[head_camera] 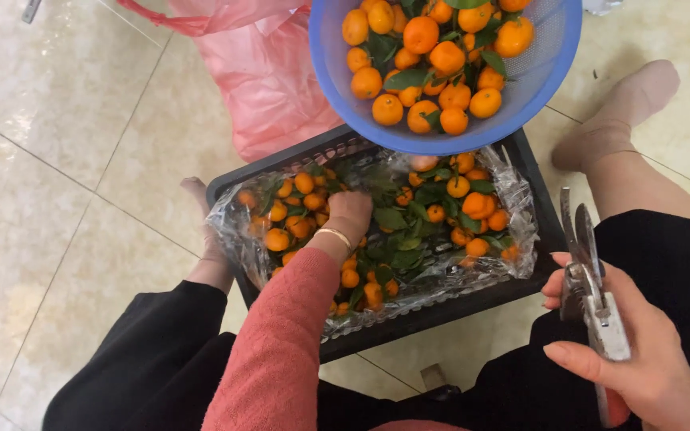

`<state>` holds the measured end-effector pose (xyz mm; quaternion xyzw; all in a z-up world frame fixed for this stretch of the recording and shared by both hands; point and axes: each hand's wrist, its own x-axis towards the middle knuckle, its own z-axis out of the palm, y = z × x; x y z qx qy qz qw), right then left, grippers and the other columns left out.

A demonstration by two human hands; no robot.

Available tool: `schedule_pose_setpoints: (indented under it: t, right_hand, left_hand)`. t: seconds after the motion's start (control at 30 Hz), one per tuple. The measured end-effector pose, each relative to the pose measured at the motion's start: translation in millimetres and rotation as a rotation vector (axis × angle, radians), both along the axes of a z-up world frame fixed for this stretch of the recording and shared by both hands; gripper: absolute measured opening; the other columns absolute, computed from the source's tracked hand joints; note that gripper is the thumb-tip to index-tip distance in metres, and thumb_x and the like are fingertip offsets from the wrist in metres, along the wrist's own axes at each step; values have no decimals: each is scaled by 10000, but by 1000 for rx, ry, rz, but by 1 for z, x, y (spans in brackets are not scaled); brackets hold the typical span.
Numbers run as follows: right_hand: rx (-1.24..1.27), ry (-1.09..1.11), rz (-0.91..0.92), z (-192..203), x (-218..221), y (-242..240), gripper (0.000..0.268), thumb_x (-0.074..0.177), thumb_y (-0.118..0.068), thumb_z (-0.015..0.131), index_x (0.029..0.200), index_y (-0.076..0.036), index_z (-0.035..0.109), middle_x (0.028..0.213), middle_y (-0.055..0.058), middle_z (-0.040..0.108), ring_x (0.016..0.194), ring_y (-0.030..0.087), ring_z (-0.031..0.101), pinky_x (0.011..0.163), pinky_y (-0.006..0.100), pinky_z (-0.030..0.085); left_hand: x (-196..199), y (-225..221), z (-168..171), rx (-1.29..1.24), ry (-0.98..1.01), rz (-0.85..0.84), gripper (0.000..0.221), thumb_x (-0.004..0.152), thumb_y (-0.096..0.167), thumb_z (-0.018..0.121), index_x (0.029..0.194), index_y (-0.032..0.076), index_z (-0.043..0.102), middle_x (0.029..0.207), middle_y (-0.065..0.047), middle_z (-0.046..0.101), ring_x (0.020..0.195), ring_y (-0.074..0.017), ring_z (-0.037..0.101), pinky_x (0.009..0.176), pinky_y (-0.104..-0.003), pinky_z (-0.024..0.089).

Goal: Trimming the stems of small oranges using shears and sorting them from a crate into a bowl.

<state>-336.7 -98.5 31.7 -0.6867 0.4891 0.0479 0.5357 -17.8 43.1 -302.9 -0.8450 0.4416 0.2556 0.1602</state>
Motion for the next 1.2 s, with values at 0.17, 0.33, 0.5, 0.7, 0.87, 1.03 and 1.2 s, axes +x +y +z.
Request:
schedule_pose_setpoints:
  t: [0.17, 0.33, 0.5, 0.7, 0.87, 1.03, 1.2]
  right_hand:
    - [7, -91, -5, 0, -4, 1, 1017, 498, 153, 804, 1466, -48, 570, 1120, 145, 743, 1031, 256, 730, 951, 387, 536]
    - [16, -155, -1, -7, -6, 4, 1033, 493, 200, 766, 1480, 3, 532, 1132, 168, 693, 1036, 266, 674, 957, 395, 520]
    - [7, -152, 2, -4, -6, 4, 1031, 487, 186, 792, 1469, -30, 563, 1089, 151, 707, 1023, 252, 685, 916, 382, 524]
    - [38, -212, -13, -1, -3, 9, 967, 520, 142, 793, 1447, -24, 571, 1076, 166, 705, 1012, 262, 666, 910, 390, 516]
    - [62, -259, -5, 1, -6, 9, 925, 550, 117, 786, 1442, -4, 577, 1080, 172, 706, 989, 270, 658, 895, 391, 515]
    - [64, -302, -15, 2, -7, 9, 899, 563, 122, 772, 1435, 11, 585, 1077, 171, 708, 971, 271, 649, 883, 388, 504]
    - [70, -327, -20, 3, -8, 9, 868, 582, 142, 755, 1425, 17, 592, 1061, 177, 699, 957, 270, 624, 865, 382, 485]
  left_hand:
    - [15, 5, 28, -231, 99, 46, 235, 943, 184, 524, 1120, 145, 673, 973, -151, 751, 860, -392, 725, 725, -505, 583]
    - [25, 27, 71, -102, 281, -43, 235, 893, 214, 601, 909, 47, 764, 942, -145, 757, 796, -380, 702, 688, -484, 572]
    - [-1, 61, 58, 2, 180, -175, 152, 852, 185, 677, 939, 84, 751, 949, -122, 753, 835, -354, 716, 703, -450, 571]
    - [0, 64, 66, 37, 112, -207, 304, 893, 213, 698, 1177, 104, 696, 1128, -136, 701, 983, -320, 685, 794, -415, 575]
    - [4, 66, 166, -540, 1290, 875, 462, 805, 28, 738, 1255, -41, 659, 1043, -110, 711, 906, -199, 723, 792, -275, 606]
    - [-20, 70, 188, -866, 1722, 889, 417, 879, -22, 733, 1286, 13, 643, 1111, -131, 729, 956, -269, 742, 856, -344, 631]
    - [-47, 64, 216, -1072, 1844, 895, 432, 849, -59, 766, 1255, 31, 653, 1062, -112, 744, 938, -213, 737, 799, -278, 615]
